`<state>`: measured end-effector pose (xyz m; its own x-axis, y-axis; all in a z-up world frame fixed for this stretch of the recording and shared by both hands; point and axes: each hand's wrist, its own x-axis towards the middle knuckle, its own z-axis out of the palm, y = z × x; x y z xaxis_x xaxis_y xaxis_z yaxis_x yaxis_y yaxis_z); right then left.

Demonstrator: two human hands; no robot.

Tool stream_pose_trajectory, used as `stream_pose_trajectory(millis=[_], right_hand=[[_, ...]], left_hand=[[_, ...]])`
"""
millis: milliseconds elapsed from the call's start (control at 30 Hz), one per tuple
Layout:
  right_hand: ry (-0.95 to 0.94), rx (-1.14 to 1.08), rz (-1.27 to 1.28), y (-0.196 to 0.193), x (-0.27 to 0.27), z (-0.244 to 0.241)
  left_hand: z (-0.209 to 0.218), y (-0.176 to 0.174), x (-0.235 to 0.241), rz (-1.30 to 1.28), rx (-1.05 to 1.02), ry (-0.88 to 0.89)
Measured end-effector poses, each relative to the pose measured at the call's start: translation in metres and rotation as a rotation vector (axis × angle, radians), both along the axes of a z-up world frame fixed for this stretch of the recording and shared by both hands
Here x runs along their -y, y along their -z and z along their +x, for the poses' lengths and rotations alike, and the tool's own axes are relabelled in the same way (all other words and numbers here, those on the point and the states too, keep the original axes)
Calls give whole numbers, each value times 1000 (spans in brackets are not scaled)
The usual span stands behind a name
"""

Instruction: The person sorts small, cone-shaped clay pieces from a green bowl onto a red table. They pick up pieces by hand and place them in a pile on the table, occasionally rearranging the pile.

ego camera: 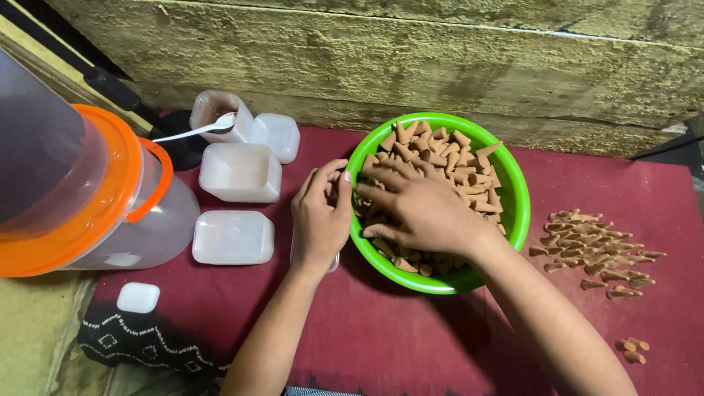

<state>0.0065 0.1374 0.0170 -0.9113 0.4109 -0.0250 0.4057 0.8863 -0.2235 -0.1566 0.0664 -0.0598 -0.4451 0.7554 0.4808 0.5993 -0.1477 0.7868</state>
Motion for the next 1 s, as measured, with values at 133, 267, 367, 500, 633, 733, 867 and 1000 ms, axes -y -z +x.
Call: stream_pose_trajectory(millis=[133,267,367,500,633,733,867,1000], right_hand=[[-73,-67,93,38,-8,6],[-94,-92,190,55,-20,19],[-83,-119,233,53,-20,37],[-29,-157,307,48,-25,68],[62,-170,294,65,-35,107],[167,-254,337,72,-32,125],[260,-436,274,80,-30,130],[272,-505,246,69,-19,118]], left_hand=[[-3,9,1,8,26,14],[-3,9,5,-20,-4,60],[-3,16,5,-31,-53,65],[-5,26,2,-21,-115,60],[-7,19,3,-14,-177,102],[-6,16,6,-2,-248,123],[-2,8,7,-93,-429,152],[1,19,0,-205,-538,205]])
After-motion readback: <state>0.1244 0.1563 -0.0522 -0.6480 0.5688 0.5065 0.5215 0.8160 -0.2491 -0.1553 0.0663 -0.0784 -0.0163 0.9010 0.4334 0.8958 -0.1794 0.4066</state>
